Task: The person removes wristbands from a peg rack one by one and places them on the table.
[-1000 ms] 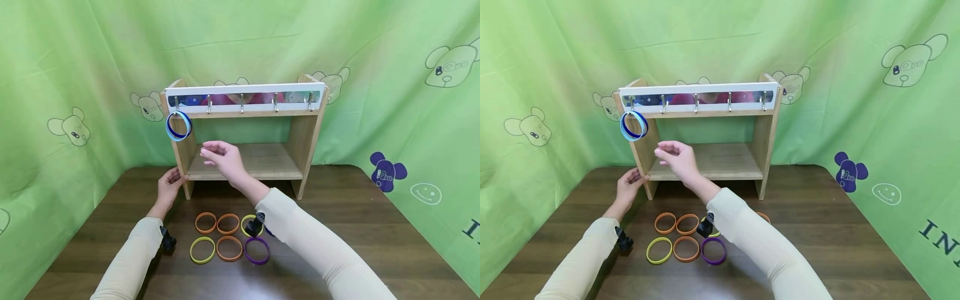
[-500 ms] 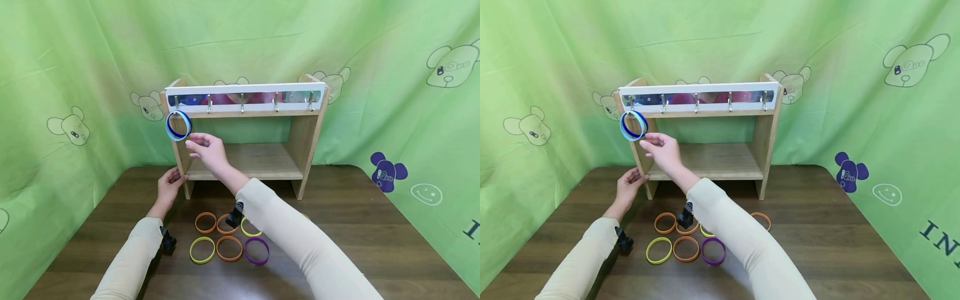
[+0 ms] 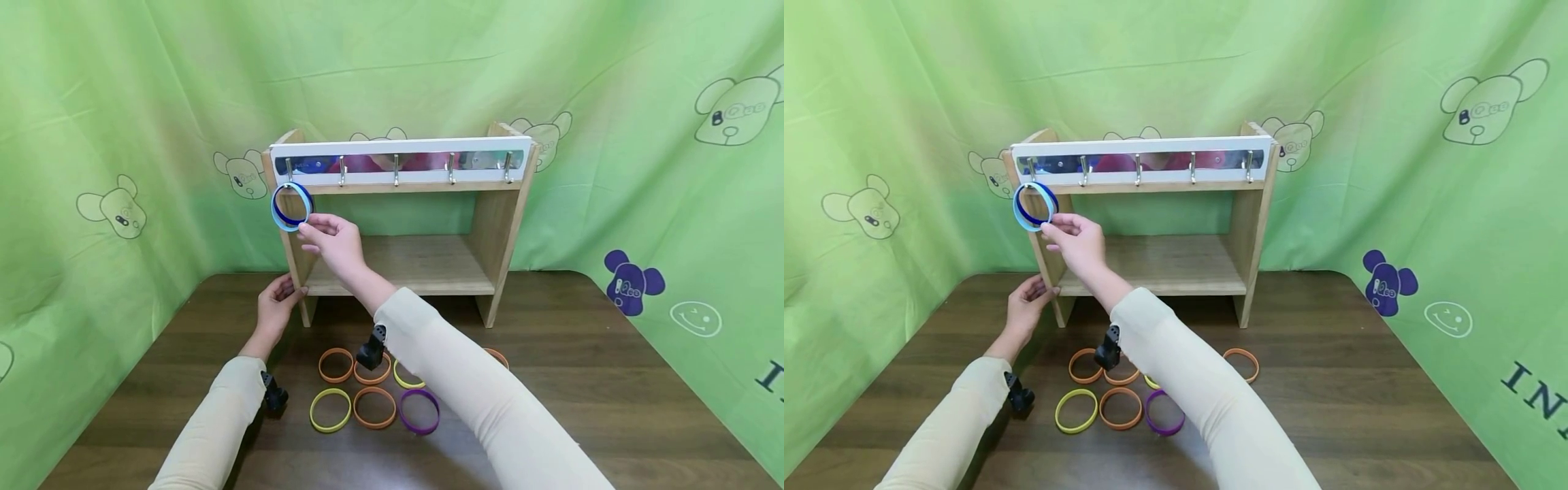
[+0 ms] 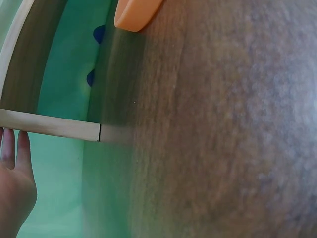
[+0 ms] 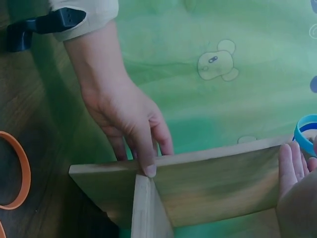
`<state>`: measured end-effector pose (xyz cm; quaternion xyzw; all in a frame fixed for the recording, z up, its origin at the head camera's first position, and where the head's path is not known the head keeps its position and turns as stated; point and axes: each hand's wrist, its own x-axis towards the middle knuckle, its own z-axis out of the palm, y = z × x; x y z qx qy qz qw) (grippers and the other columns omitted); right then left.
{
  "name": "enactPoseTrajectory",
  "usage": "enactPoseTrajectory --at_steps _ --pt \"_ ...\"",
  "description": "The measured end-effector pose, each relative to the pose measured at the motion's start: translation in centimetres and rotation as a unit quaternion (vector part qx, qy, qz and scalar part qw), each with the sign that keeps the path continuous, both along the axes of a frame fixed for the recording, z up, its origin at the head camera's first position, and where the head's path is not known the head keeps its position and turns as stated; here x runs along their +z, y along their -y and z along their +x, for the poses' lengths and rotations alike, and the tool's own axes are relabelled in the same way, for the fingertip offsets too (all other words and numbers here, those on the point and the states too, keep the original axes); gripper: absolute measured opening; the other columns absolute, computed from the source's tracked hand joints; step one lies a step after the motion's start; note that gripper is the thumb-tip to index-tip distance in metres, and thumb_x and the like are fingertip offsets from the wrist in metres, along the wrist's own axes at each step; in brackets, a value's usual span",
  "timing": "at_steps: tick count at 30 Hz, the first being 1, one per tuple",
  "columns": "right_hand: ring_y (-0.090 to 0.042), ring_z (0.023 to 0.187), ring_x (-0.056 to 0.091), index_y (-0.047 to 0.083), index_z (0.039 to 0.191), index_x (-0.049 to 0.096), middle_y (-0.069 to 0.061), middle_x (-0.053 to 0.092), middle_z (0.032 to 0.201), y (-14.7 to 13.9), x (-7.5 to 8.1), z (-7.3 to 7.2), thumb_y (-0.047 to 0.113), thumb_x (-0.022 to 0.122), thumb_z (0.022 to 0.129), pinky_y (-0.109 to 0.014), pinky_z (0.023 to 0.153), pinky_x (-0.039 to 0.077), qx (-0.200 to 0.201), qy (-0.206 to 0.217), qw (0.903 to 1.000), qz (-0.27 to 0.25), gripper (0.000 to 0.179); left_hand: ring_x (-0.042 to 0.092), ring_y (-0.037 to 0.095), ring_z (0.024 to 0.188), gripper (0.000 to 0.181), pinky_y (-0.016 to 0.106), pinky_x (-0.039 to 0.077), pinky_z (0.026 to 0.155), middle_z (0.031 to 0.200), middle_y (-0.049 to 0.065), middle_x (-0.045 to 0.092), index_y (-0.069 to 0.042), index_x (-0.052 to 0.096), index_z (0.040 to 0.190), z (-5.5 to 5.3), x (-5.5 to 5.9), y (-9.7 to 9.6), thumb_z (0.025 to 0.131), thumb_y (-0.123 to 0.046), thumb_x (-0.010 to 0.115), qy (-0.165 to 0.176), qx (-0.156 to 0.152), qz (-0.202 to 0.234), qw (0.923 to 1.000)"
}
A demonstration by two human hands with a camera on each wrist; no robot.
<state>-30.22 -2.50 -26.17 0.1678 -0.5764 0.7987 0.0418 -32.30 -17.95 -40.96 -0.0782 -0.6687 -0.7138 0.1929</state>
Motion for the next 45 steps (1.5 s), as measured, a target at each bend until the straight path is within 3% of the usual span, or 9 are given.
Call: enactPoseTrajectory --at_steps 6,10,27,34,38,41,45 --pt "-0.017 0.076 0.068 -0.012 0.109 0.062 -0.018 0.069 0.095 0.3 0.3 0.1 -0.001 0.067 0.090 -0.033 0.073 0.058 -0.010 0.006 0.9997 -0.022 0.022 0.063 0.010 0.093 0.038 0.019 0.052 0.078 0.116 0.031 0.059 0.013 0.057 0.123 1.5 1.6 -0.5 0.087 0.009 0.067 -0.003 0.000 -0.016 0.9999" --pt "-0.017 0.076 0.068 -0.013 0.108 0.062 -0.019 0.069 0.095 0.3 0.5 0.3 -0.003 0.067 0.090 -0.032 0.073 0.058 -0.014 0.009 0.9995 -0.028 0.022 0.063 0.012 0.094 0.038 0.019 0.052 0.079 0.118 0.033 0.058 0.013 0.057 0.124 1.7 1.7 -0.5 0.087 0.009 0.066 -0.005 -0.004 -0.013 0.9999" --pt "-0.014 0.076 0.068 -0.014 0.111 0.061 -0.022 0.069 0.099 0.1 1.2 0.5 -0.004 0.066 0.090 -0.031 0.075 0.057 -0.004 0.011 0.9996 -0.024 0.024 0.062 0.009 0.093 0.040 0.018 0.051 0.079 0.118 0.029 0.060 0.013 0.056 0.125 1.6 1.5 -0.5 0.087 0.008 0.067 0.005 -0.003 -0.011 0.9999" --pt "-0.016 0.079 0.069 -0.013 0.111 0.062 -0.021 0.070 0.097 -0.1 1.5 0.7 -0.003 0.066 0.090 -0.030 0.075 0.057 -0.003 0.008 0.9995 -0.030 0.024 0.063 0.006 0.090 0.039 0.019 0.052 0.078 0.113 0.023 0.063 0.010 0.060 0.124 -0.1 -0.3 -0.1 0.086 0.007 0.069 -0.004 0.008 0.003 1.0000" --pt "-0.015 0.076 0.069 -0.013 0.111 0.062 -0.022 0.070 0.096 -0.4 2.0 1.1 -0.003 0.065 0.090 -0.031 0.074 0.057 0.002 0.002 0.9991 -0.041 0.024 0.063 0.007 0.090 0.037 0.020 0.052 0.078 0.110 0.021 0.065 0.010 0.060 0.122 -0.3 -0.6 -0.2 0.085 0.009 0.069 -0.017 0.022 -0.007 0.9996" --pt "-0.014 0.075 0.069 -0.014 0.112 0.061 -0.023 0.069 0.098 -0.9 2.4 1.6 -0.003 0.065 0.091 -0.032 0.075 0.057 0.012 -0.001 0.9990 -0.044 0.024 0.063 0.008 0.090 0.037 0.020 0.052 0.078 0.109 0.022 0.065 0.010 0.061 0.121 -0.3 -0.6 -0.2 0.085 0.010 0.069 -0.026 0.020 -0.003 0.9995" --pt "-0.014 0.075 0.069 -0.016 0.115 0.058 -0.022 0.069 0.098 -2.0 2.7 2.3 -0.003 0.063 0.092 -0.032 0.076 0.057 0.029 -0.008 0.9984 -0.048 0.027 0.062 0.011 0.091 0.037 0.018 0.051 0.078 0.113 0.029 0.061 0.014 0.059 0.121 0.9 0.6 -0.5 0.085 0.012 0.067 -0.018 0.010 0.000 0.9998"
